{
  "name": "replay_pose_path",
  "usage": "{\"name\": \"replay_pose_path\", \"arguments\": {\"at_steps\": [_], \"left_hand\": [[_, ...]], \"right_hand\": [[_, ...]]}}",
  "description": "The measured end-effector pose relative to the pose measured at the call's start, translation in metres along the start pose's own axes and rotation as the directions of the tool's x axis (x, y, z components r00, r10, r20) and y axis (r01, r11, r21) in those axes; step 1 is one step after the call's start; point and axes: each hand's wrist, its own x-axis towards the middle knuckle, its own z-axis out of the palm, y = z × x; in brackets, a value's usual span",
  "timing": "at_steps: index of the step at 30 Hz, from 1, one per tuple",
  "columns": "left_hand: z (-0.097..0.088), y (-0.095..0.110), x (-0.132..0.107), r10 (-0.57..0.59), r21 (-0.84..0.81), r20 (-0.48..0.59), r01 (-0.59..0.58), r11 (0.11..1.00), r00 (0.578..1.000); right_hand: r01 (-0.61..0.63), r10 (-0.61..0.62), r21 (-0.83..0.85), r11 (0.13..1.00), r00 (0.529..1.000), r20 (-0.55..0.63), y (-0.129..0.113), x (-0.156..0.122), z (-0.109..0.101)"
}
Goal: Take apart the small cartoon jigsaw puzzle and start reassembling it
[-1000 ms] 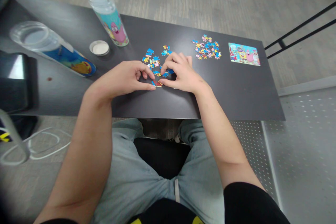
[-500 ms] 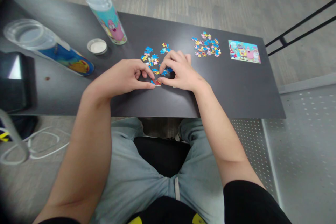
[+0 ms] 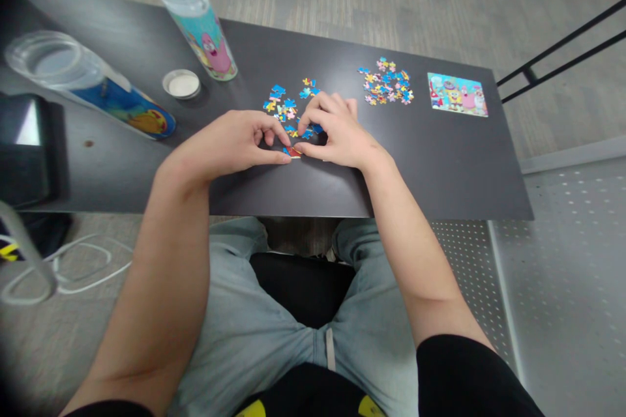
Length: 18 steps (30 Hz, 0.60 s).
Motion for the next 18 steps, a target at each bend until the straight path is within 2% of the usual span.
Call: {"name": "replay_pose_path", "arguments": {"at_steps": [4,8,12,14,18], "left_hand": [[0.001,-0.003,-0.001,0.046,-0.069,-0.023,-0.048,0.996,0.999],[0.008,-0.001,-0.001,0.014,-0.051,-0.062,-0.017,0.999,0.998],[0.015,-0.001,0.002,-0.016,-0.009,-0.129,0.015,1.000,0.992],[0.014,-0.001,0.002,-0.025,-0.029,-0.114,0.022,0.999,0.993],[0.007,-0.001,0.000,-0.029,-0.046,-0.062,0.026,0.999,0.998]], "right_hand": [[-0.028,0.029,0.032,0.999,0.999,-0.027,-0.003,0.000,-0.003],[-0.063,0.075,0.090,0.994,0.987,-0.141,-0.003,0.001,-0.007],[-0.137,0.135,0.002,0.991,0.972,-0.194,0.003,0.002,-0.009],[-0.141,0.132,-0.016,0.990,0.957,-0.260,0.009,0.003,-0.007],[-0.130,0.143,0.059,0.990,0.897,-0.418,0.024,0.006,-0.001]]}}
